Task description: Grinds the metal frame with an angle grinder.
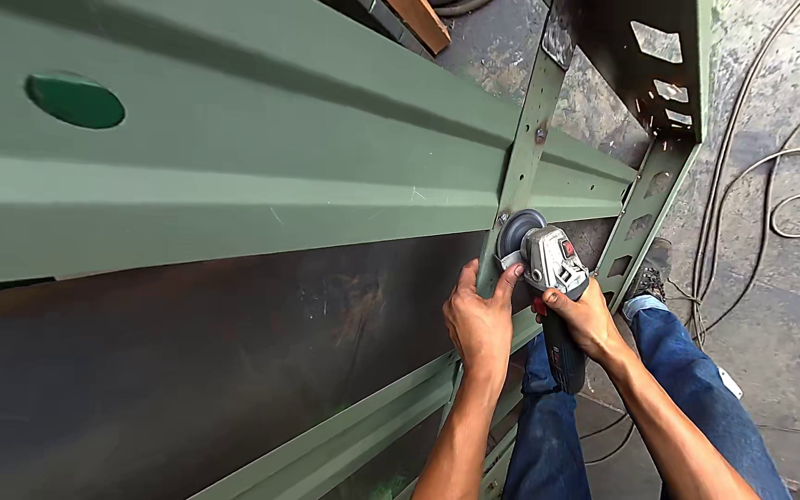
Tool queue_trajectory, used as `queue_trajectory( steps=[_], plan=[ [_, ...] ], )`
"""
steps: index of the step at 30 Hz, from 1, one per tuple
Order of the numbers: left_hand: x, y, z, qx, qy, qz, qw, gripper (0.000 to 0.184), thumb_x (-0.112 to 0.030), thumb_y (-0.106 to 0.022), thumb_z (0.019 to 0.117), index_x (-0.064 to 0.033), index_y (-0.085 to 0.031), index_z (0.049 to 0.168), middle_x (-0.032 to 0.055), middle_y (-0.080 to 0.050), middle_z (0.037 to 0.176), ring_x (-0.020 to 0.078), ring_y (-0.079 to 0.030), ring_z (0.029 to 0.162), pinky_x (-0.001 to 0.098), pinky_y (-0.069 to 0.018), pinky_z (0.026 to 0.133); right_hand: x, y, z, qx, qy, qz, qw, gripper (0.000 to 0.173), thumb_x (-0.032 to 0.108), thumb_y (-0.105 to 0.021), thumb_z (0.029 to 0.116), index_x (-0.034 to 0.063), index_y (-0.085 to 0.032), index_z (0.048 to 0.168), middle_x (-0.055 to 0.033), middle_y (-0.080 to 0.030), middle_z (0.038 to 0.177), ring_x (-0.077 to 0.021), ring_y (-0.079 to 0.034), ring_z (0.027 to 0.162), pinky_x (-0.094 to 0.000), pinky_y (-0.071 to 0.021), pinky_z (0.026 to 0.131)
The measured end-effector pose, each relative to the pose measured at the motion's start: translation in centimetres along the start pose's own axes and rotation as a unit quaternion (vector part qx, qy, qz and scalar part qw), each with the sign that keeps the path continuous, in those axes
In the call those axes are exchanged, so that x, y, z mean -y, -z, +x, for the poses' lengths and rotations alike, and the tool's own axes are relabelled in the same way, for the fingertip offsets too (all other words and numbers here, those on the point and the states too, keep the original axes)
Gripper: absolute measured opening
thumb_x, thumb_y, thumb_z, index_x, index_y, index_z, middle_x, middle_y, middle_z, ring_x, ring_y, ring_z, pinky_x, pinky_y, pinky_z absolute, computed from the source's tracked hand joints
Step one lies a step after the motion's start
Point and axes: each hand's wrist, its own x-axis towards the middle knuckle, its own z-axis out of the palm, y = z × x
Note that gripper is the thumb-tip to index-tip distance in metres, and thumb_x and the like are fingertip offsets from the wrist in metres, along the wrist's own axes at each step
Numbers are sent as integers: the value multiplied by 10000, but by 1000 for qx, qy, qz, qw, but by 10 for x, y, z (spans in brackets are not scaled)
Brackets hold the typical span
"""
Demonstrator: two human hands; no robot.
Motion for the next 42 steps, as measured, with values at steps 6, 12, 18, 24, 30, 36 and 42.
queue_trajectory(
  steps=[6, 12, 18, 24, 30, 36, 42],
  plan=[
    [0, -5, -1, -6, 8, -18, 1000, 509, -588, -741, 853, -208, -708, 1189, 18, -715, 857, 188, -675, 741, 479, -549, 656, 4, -2, 1, -23, 5, -37, 999, 628, 775, -749, 717, 185, -726, 929, -25, -707, 706, -172, -683, 571, -372, -600, 529],
    [-3, -8, -1, -23, 10, -29, 999, 478, -572, -777, 825, -199, -715, 1118, -4, -708, 812, 159, -665, 705, 448, -542, 634, 6, -3, 2, -35, -10, -34, 999, 608, 765, -739, 728, 184, -729, 908, -32, -709, 697, -180, -688, 566, -378, -598, 520],
    [-1, -6, -1, -13, 12, -31, 999, 496, -576, -773, 828, -195, -709, 1139, 6, -704, 819, 170, -665, 714, 459, -543, 641, 9, -1, 0, -35, -20, -50, 998, 567, 727, -754, 740, 185, -733, 906, -21, -716, 703, -171, -693, 571, -379, -607, 535],
    [-3, -7, 0, -21, 19, -59, 998, 476, -561, -751, 856, -188, -725, 1151, 12, -728, 862, 163, -690, 763, 456, -559, 681, 17, -3, 7, -37, 15, -79, 996, 585, 762, -749, 719, 206, -735, 897, 16, -713, 702, -137, -690, 585, -362, -607, 544],
    [-3, -5, 1, -10, 23, -65, 998, 496, -576, -748, 850, -201, -717, 1173, 0, -727, 870, 151, -688, 764, 449, -568, 689, 15, -6, 4, -51, -10, -79, 995, 599, 778, -749, 700, 212, -735, 896, 9, -710, 693, -152, -686, 574, -380, -605, 541],
    [-3, -11, 0, -22, 32, -63, 997, 470, -536, -810, 809, -202, -717, 1125, -20, -708, 817, 136, -667, 724, 435, -556, 670, 4, -5, 3, -58, -46, -56, 996, 586, 756, -761, 695, 202, -734, 882, -14, -712, 695, -176, -697, 584, -398, -615, 557],
    [-1, -12, 0, -27, 20, -76, 997, 445, -511, -785, 847, -194, -712, 1152, -22, -721, 853, 113, -677, 740, 401, -565, 676, 5, -9, 2, -58, -34, -44, 997, 612, 777, -758, 689, 201, -733, 893, -11, -712, 693, -167, -689, 571, -383, -606, 539]
  ],
)
